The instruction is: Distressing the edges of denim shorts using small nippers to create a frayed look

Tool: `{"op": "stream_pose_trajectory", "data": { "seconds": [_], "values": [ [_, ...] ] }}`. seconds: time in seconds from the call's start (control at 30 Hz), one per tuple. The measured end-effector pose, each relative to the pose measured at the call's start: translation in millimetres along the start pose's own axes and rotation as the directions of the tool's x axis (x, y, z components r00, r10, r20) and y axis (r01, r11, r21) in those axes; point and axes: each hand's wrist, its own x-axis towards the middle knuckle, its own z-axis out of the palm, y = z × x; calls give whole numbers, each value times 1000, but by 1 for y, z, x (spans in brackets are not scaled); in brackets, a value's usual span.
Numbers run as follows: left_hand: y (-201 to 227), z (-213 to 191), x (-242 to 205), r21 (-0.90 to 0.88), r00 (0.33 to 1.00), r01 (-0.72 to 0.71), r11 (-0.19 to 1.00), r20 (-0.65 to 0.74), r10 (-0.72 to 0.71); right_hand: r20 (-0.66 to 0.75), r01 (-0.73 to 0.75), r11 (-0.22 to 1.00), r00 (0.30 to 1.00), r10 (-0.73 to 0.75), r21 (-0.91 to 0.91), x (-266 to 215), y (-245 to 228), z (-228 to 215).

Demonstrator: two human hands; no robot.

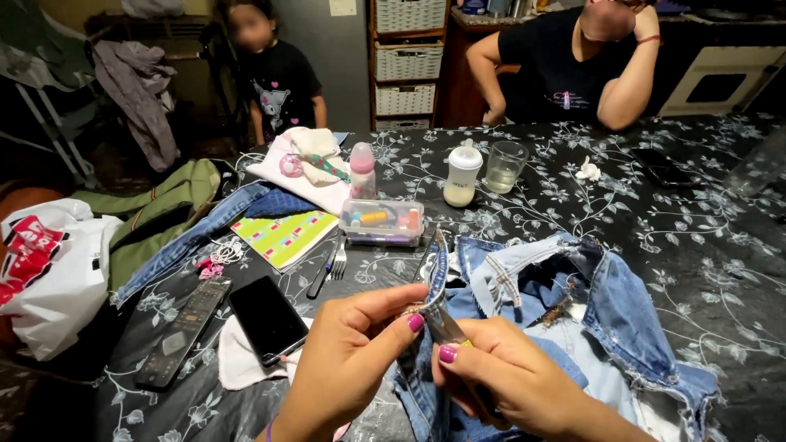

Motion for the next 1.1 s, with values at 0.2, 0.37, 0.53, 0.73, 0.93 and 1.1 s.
{"op": "stream_pose_trajectory", "data": {
  "seconds": [0.2,0.37,0.53,0.73,0.93,1.1],
  "values": [
    [0,-1,-1,-31,999,-23,999,36,24,2,21,999,1000,-21,-35,-1,-1,0],
    [0,0,-2,-17,999,-37,999,29,38,10,50,998,999,-49,-49,-1,-1,0],
    [0,0,-3,36,1000,-16,999,6,16,7,46,999,999,-46,-27,-1,5,-1],
    [-8,1,1,59,996,-83,995,28,81,-12,69,995,998,-68,77,2,8,0],
    [-9,2,3,146,998,44,988,-43,-38,-58,108,986,993,-101,126,5,13,1],
    [-5,3,3,239,997,2,971,-81,17,-103,135,970,988,-116,204,8,20,5]
  ]
}}
